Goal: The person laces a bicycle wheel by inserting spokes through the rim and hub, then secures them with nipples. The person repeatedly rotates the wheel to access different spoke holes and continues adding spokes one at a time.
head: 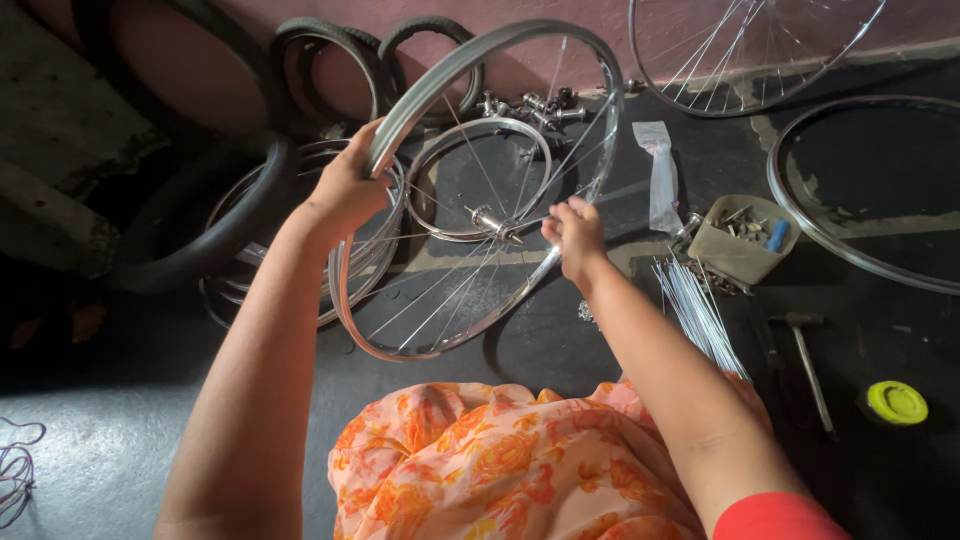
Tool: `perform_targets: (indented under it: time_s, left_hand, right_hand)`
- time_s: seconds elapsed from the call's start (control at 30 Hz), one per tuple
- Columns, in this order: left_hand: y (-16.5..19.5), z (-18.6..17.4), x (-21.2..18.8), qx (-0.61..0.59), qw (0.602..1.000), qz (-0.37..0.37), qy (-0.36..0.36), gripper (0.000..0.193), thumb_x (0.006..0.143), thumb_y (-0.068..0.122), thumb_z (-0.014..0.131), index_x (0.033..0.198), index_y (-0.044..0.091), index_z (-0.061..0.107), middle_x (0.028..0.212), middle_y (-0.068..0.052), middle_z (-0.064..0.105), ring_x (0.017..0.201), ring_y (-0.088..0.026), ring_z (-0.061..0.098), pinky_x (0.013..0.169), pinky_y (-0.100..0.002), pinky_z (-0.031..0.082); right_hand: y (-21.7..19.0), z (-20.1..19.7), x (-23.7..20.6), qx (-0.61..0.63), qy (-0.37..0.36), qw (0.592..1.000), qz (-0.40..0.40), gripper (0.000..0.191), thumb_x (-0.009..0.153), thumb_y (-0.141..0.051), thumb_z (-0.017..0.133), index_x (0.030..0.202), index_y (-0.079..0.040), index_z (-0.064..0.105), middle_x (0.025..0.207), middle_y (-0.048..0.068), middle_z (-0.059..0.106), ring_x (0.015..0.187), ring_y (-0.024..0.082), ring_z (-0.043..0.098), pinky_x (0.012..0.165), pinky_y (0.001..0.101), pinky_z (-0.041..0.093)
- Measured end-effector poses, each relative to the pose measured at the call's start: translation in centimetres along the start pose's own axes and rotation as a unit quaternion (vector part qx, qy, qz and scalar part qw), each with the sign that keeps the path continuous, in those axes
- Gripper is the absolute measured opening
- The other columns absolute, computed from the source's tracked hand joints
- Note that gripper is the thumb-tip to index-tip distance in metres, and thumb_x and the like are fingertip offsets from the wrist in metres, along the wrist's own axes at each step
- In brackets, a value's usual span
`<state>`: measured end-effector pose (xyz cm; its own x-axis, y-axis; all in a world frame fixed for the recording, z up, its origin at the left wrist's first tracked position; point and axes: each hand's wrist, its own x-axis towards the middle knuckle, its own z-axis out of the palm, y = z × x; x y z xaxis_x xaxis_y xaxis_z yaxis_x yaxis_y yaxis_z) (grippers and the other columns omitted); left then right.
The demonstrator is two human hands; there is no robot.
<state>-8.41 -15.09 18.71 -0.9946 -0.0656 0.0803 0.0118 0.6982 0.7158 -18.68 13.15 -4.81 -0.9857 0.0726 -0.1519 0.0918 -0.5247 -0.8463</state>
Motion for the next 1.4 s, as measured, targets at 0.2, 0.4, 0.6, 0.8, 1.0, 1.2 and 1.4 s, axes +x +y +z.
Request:
perform_targets:
  time_s: [0.2, 0.4, 0.6, 0.8, 1.0, 1.2, 1.4]
  left_hand:
    - [-1.6, -1.0, -0.7, -0.01, 0.997, 0.074, -0.011, 0.074, 0.083, 0.01, 0.067, 0.152, 0.021, 0.044, 0.114, -0.005, 0.067, 0.105, -0.019, 0.065, 0.093, -0.033, 0.05]
    - [-1.1, 1.7, 0.6, -0.102, 0.991, 0.083, -0.007, 0.075, 0.088, 0.034, 0.077, 0.153, 0.014, 0.044, 0.122, -0.006, 0.069, 0.119, -0.019, 0.062, 0.106, -0.037, 0.045]
    - [-0.3, 2.3, 0.5, -0.171, 0.984, 0.033, -0.047, 0.087, 0.083, 0.044, 0.077, 0.154, 0.012, 0.038, 0.121, -0.008, 0.077, 0.132, -0.021, 0.06, 0.117, -0.044, 0.033]
    - [-0.2, 2.2, 0.4, -0.187, 0.98, 0.029, -0.059, 0.083, 0.085, 0.04, 0.075, 0.154, 0.01, 0.039, 0.109, -0.008, 0.079, 0.125, -0.023, 0.067, 0.116, -0.044, 0.04]
    - [-0.8, 1.6, 0.1, -0.208, 0.976, 0.036, -0.061, 0.08, 0.088, 0.035, 0.074, 0.154, 0.009, 0.037, 0.111, -0.013, 0.078, 0.123, -0.022, 0.068, 0.116, -0.041, 0.04]
    - [-0.9, 1.6, 0.0, -0.218, 0.973, 0.034, -0.062, 0.078, 0.089, 0.036, 0.074, 0.153, 0.008, 0.038, 0.11, -0.011, 0.078, 0.119, -0.022, 0.071, 0.113, -0.041, 0.045]
    - [-0.4, 1.9, -0.3, -0.226, 0.972, 0.022, -0.054, 0.077, 0.088, 0.031, 0.074, 0.153, 0.009, 0.039, 0.109, -0.012, 0.078, 0.116, -0.022, 0.072, 0.112, -0.039, 0.047]
  right_hand:
    - [1.5, -0.5, -0.4, 0.053, -0.042, 0.996, 0.058, 0.06, 0.097, -0.011, 0.057, 0.149, -0.006, 0.03, 0.131, 0.015, 0.061, 0.106, 0.024, 0.061, 0.099, 0.0421, 0.054]
    - [0.7, -0.2, 0.6, -0.09, -0.147, 0.981, -0.092, 0.032, 0.102, -0.009, 0.053, 0.13, 0.004, 0.061, 0.118, 0.014, 0.072, 0.1, 0.015, 0.068, 0.092, 0.0316, 0.056]
    - [1.7, 0.7, -1.6, -0.244, -0.124, 0.926, -0.261, 0.022, 0.098, -0.011, 0.057, 0.107, -0.002, 0.074, 0.093, 0.008, 0.078, 0.084, 0.01, 0.074, 0.079, 0.0236, 0.06]
    - [1.3, -1.9, -1.8, -0.115, -0.027, 0.981, -0.151, 0.019, 0.097, -0.015, 0.065, 0.107, 0.0, 0.073, 0.101, 0.007, 0.077, 0.086, 0.012, 0.072, 0.079, 0.0256, 0.06]
    - [2.3, -4.7, -3.0, -0.041, -0.007, 0.995, -0.088, 0.016, 0.096, -0.016, 0.067, 0.104, -0.003, 0.071, 0.097, 0.005, 0.074, 0.086, 0.01, 0.069, 0.08, 0.0261, 0.059]
    - [2.7, -5.0, -4.4, -0.119, -0.024, 0.968, -0.218, 0.016, 0.102, -0.015, 0.067, 0.104, 0.0, 0.073, 0.095, 0.007, 0.073, 0.084, 0.012, 0.065, 0.08, 0.0256, 0.054]
    - [2.8, -5.5, -6.6, -0.349, -0.076, 0.782, -0.511, 0.008, 0.099, -0.009, 0.071, 0.104, -0.003, 0.07, 0.103, 0.011, 0.073, 0.094, 0.026, 0.072, 0.082, 0.0321, 0.056]
